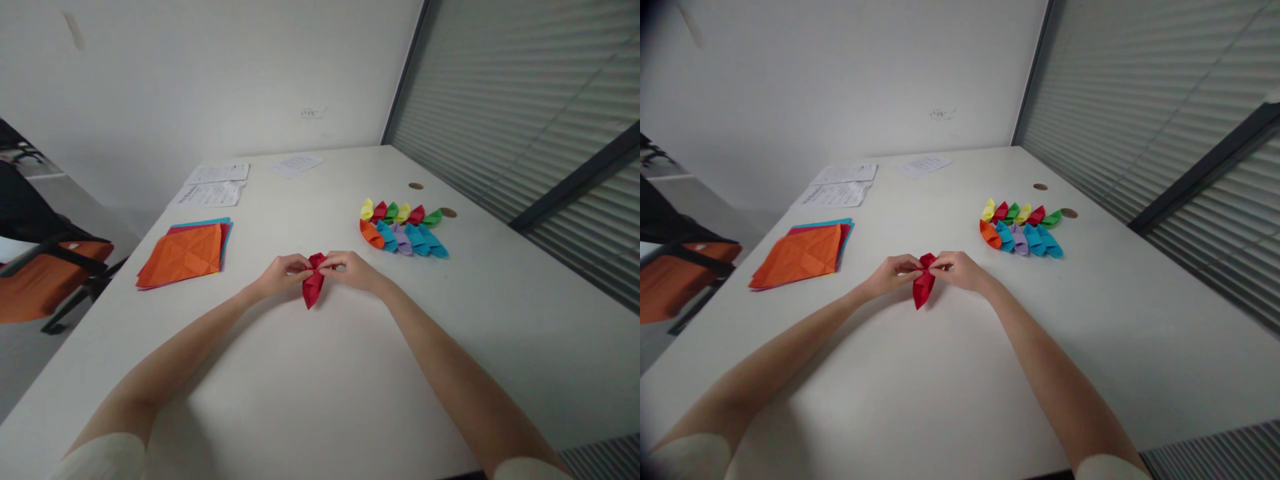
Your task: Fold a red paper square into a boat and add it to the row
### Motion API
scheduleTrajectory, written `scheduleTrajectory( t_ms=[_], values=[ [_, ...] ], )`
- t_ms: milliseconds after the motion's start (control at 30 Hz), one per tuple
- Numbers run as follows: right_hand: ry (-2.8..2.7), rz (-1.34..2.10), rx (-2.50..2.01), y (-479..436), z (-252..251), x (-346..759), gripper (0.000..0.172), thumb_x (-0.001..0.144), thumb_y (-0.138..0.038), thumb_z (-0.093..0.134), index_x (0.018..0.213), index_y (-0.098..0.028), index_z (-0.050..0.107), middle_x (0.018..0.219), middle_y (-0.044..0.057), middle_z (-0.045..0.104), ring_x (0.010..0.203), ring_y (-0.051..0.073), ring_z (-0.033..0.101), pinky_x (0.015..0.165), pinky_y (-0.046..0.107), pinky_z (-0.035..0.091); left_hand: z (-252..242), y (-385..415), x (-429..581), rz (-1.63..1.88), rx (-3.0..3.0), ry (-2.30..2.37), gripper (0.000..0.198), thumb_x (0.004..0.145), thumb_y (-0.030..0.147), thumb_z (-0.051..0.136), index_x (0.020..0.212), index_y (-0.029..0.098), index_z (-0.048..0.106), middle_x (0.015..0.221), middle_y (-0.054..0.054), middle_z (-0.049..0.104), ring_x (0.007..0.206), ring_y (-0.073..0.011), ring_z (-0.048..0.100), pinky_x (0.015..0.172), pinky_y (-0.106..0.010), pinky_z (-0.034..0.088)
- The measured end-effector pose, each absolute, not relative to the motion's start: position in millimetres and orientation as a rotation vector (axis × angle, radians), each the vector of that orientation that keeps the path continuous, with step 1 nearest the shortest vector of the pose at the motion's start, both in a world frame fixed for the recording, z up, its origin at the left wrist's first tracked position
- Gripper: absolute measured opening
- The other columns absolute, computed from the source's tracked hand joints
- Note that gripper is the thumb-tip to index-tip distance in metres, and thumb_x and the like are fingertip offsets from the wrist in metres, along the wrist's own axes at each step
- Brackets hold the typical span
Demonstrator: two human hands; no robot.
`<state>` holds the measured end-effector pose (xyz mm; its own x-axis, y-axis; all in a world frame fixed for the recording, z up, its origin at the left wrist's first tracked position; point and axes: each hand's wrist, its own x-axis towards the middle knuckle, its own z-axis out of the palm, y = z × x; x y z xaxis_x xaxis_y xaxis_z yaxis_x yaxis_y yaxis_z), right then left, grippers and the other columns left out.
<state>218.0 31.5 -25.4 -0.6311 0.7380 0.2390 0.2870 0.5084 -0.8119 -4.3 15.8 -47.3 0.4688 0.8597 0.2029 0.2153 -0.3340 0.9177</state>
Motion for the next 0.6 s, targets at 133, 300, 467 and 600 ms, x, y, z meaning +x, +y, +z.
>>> scheduleTrajectory(
  t_ms=[133,300,467,600],
  values=[
    [-2.164,1.025,-0.835,33,-26,219,0.018,0.084,-0.033,0.064,0.084,-0.020,0.077,0.082,0.004,0.069,0.072,0.014,0.059,0.066,0.027,0.045,-50,17,-5,0.968,1.738,0.888,0.027,0.077,0.038,0.072,0.086,0.013,0.063,0.084,-0.006,0.071,0.077,-0.0158,0.068,0.080,-0.033,0.056],
    [-2.128,1.030,-0.831,35,-31,219,0.016,0.083,-0.032,0.066,0.086,-0.021,0.077,0.084,0.004,0.068,0.076,0.015,0.061,0.069,0.028,0.046,-55,18,-3,1.007,1.671,0.876,0.029,0.074,0.039,0.075,0.084,0.013,0.063,0.085,-0.007,0.072,0.077,-0.0157,0.068,0.078,-0.032,0.056],
    [-2.031,0.834,-0.847,30,-38,208,0.012,0.083,-0.027,0.066,0.081,-0.021,0.076,0.098,0.006,0.063,0.094,0.018,0.062,0.089,0.035,0.048,-54,12,2,1.059,1.759,0.889,0.028,0.078,0.033,0.072,0.097,0.015,0.061,0.091,-0.007,0.072,0.082,-0.0161,0.070,0.083,-0.033,0.056],
    [-2.012,0.720,-0.825,29,-42,200,0.009,0.082,-0.023,0.067,0.078,-0.021,0.075,0.099,0.006,0.057,0.095,0.018,0.060,0.091,0.037,0.049,-53,10,5,1.122,1.759,0.878,0.030,0.078,0.034,0.072,0.098,0.015,0.059,0.093,-0.007,0.071,0.084,-0.0163,0.069,0.083,-0.033,0.056]
  ],
)
